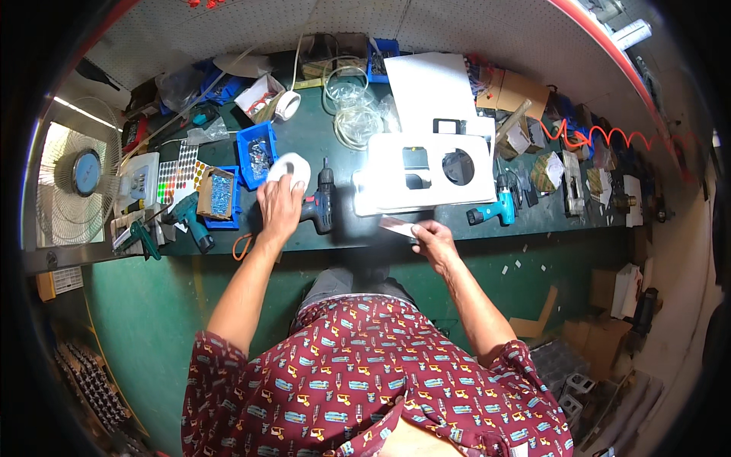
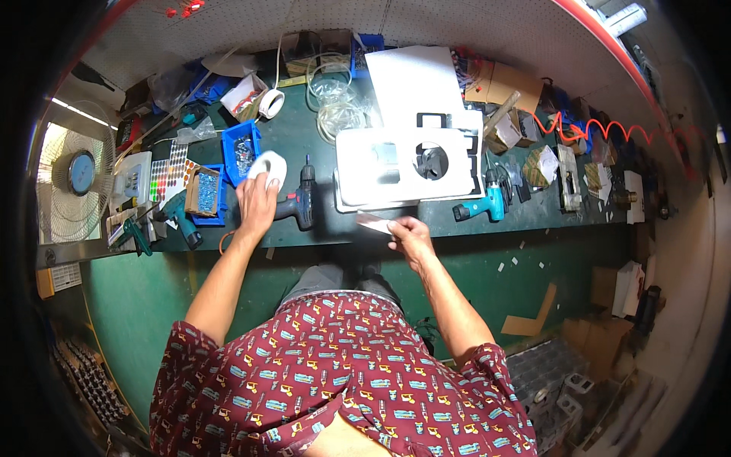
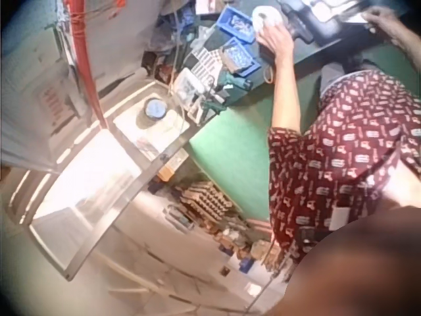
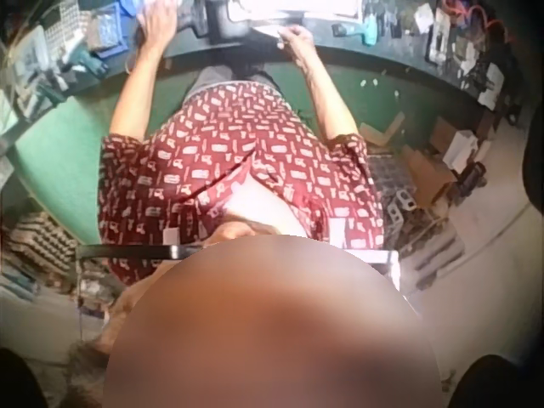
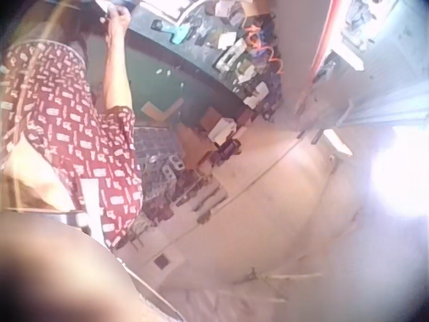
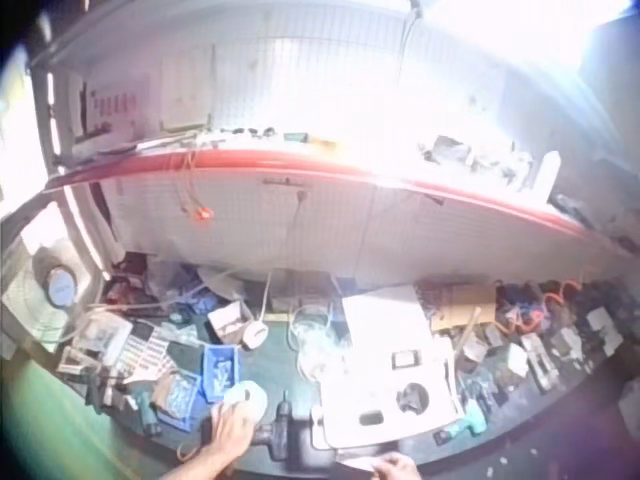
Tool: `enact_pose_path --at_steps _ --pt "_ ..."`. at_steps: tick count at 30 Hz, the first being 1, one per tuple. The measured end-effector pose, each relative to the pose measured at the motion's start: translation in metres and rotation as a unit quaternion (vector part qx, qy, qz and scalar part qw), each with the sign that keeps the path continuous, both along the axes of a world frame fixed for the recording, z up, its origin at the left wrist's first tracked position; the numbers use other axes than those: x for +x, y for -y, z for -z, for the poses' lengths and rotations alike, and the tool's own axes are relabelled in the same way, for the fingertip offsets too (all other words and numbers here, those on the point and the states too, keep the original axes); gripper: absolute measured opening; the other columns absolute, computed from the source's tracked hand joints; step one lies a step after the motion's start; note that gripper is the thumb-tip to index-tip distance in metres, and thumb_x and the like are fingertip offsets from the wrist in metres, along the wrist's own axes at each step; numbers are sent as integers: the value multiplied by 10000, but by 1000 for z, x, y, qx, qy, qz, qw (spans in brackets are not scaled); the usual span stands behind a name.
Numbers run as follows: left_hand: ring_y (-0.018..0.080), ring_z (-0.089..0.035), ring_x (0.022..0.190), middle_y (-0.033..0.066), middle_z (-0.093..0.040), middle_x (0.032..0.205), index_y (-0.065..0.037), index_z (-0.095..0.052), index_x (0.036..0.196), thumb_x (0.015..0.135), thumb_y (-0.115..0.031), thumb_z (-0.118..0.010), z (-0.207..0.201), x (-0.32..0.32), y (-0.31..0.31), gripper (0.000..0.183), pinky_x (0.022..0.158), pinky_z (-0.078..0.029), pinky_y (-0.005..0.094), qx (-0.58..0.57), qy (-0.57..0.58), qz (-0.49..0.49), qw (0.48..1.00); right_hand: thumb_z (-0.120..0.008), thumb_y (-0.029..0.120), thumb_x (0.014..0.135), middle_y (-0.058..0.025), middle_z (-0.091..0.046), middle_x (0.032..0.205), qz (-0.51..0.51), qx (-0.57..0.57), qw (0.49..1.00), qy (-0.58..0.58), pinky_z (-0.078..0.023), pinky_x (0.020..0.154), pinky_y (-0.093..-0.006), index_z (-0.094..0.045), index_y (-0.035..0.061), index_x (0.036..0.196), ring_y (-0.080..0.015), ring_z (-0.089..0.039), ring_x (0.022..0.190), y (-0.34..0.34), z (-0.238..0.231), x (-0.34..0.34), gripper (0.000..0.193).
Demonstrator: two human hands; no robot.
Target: The person assembles a white plastic housing by inserting a black rectangular component, applying adhesive with a glue gun, and securing the parts. They handle the housing, a black component, and a glue gun, then place the assembled unit into a box.
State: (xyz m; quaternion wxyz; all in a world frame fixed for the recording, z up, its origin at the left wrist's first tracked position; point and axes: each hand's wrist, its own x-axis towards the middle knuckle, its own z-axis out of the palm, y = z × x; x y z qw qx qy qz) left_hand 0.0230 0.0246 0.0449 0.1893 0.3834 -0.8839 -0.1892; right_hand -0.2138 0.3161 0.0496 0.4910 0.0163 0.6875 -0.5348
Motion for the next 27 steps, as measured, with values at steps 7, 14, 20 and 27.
enact_pose_path --at_steps 7,14,20,27 --pt "344 -517 1214 166 -629 1227 -37 -563 1324 886 -170 -666 11 -29 -2 470 1035 -409 451 71 -28 22 997 -756 150 873 7 -598 820 -51 -36 997 51 -537 620 -248 -658 57 1012 -82 -577 710 34 28 -14 193" --pt "82 -597 700 20 -655 848 -14 -655 1115 984 -175 -612 76 -75 -90 212 609 -533 252 609 -237 -107 749 -610 254 977 23 -600 821 -60 -59 993 79 -503 629 -291 -636 132 1029 -100 -534 666 74 82 -35 136" --pt "121 -597 632 43 -654 774 5 -652 954 941 -108 -622 107 -92 -96 118 546 -495 278 524 -216 -133 813 -592 239 978 -36 -691 957 -74 -188 977 64 -542 749 -281 -656 62 1041 -124 -651 824 76 157 -51 199" --pt "430 -639 760 213 -641 756 -28 -626 807 882 -194 -620 175 -100 -93 182 665 -473 504 166 -179 -106 964 -610 205 930 21 -620 807 -74 -200 974 -80 -424 614 -228 -680 45 968 -46 -510 688 92 147 -37 179"
